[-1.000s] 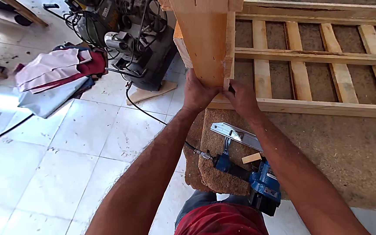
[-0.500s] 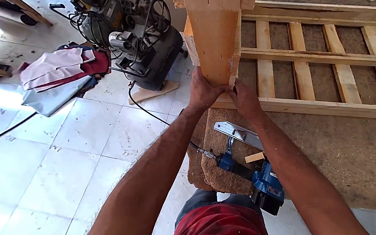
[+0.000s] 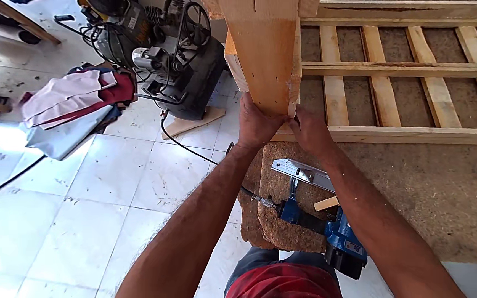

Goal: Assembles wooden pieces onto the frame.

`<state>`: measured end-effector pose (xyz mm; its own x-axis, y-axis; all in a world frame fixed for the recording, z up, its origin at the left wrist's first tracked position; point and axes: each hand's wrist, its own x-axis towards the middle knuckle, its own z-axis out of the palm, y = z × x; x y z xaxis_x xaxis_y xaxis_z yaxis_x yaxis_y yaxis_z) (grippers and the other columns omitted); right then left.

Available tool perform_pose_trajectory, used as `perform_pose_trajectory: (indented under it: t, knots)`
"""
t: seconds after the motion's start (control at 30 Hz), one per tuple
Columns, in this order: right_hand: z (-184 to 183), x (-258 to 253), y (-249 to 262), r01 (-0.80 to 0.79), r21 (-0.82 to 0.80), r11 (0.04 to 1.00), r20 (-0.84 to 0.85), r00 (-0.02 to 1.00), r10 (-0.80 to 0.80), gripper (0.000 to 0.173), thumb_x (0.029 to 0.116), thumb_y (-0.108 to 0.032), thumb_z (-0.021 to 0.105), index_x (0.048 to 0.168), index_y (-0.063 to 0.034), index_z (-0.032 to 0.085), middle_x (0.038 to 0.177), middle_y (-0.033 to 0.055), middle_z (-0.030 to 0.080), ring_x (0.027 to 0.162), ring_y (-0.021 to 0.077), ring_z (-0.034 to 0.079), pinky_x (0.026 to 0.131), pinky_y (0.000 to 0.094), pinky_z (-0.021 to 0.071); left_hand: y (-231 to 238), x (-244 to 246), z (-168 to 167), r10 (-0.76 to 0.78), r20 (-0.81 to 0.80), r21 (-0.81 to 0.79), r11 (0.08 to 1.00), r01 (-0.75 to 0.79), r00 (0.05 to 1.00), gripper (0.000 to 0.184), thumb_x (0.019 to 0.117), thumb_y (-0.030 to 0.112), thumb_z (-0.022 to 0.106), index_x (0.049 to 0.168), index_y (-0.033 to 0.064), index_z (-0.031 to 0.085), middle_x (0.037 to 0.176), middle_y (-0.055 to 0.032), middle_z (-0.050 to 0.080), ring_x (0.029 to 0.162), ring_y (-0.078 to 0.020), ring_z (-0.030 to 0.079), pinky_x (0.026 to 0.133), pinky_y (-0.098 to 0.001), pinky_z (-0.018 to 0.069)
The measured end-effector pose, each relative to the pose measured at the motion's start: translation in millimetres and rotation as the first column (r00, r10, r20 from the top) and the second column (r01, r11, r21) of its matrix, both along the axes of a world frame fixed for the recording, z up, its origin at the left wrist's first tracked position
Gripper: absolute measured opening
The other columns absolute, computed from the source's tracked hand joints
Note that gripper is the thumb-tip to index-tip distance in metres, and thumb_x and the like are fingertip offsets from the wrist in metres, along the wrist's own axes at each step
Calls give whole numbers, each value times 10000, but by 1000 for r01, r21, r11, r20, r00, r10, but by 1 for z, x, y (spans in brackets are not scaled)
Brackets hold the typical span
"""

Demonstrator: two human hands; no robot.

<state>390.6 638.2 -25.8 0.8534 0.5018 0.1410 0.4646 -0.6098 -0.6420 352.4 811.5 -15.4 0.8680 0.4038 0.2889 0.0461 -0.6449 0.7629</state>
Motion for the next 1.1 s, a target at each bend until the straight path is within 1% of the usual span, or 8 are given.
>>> perform_pose_trajectory:
  t: [0.37, 0.6, 0.73, 0.8, 0.83, 0.9, 1.0, 1.1]
  knots:
    - [-14, -11, 13, 121, 20, 992, 204, 971, -123, 307, 1020, -170, 623, 1255, 27, 616, 913, 165, 719, 800, 327, 737, 695, 491, 615, -1, 3, -5, 22, 38, 11, 1000, -22, 999, 1070, 542, 388, 998, 1361, -41, 460, 1239, -208, 608, 1158, -285, 639, 1006, -444, 542]
    - [5, -16, 8, 102, -119, 988, 19, 995, -100, 419, 1075, -270, 544, 1419, -32, 528, 1088, 181, 717, 931, 350, 736, 801, 534, 604, -4, -1, 5, 14, -53, -12, 1000, -15, 999, 1123, 567, 389, 1004, 1422, -32, 411, 1326, -236, 577, 1215, -316, 617, 1048, -479, 515]
    - [42, -37, -18, -1, -301, 954, -108, 994, -33, 590, 1064, -321, 541, 1579, -108, 346, 1105, 152, 709, 929, 346, 726, 777, 558, 597, -3, -16, 18, -35, -73, -15, 999, 34, 997, 971, 753, 323, 904, 1499, -1, 374, 1404, -218, 567, 1301, -286, 583, 1104, -472, 487]
    - [50, -77, -55, 36, -176, 984, -246, 966, -79, 528, 1066, -311, 536, 1548, -123, 431, 1073, 123, 718, 922, 291, 718, 808, 527, 605, -5, -53, 6, -125, 33, 68, 990, 123, 992, 870, 884, 321, 791, 1552, -5, 339, 1576, -231, 402, 1463, -294, 416, 1200, -455, 389]
    - [53, -104, -76, 85, -95, 992, -361, 926, -113, 446, 1066, -318, 541, 1465, -118, 532, 1025, 113, 714, 882, 265, 709, 794, 511, 605, -9, -79, -2, -189, -11, 120, 975, 189, 982, 842, 924, 356, 749, 1566, 3, 334, 1606, -242, 360, 1492, -330, 373, 1221, -495, 356]
    - [43, -178, -111, 165, 0, 986, -656, 744, -125, 312, 1061, -361, 545, 1218, -113, 650, 912, 73, 715, 771, 209, 712, 708, 455, 623, -27, -140, -37, -383, -309, 140, 887, 440, 871, 762, 903, 444, 760, 1482, 33, 485, 1493, -240, 504, 1388, -389, 491, 1142, -593, 417]
    - [-10, -288, -115, 335, 112, 935, -980, 191, 49, 417, 1065, -383, 520, 1263, -35, 638, 1058, 115, 726, 922, 235, 728, 837, 446, 617, -69, -192, -101, -599, -723, 18, 482, 876, 344, 795, 804, 515, 817, 1467, 167, 550, 1488, -96, 549, 1419, -319, 465, 1151, -568, 406]
    - [-59, -337, -94, 680, 30, 733, -995, -47, 84, 557, 1086, -486, 432, 1343, -8, 558, 1149, 128, 699, 951, 211, 715, 831, 385, 605, -92, -189, -116, -540, -778, 170, 309, 936, 320, 552, 861, 393, 777, 1334, 146, 635, 1342, -102, 634, 1298, -365, 547, 1004, -601, 482]
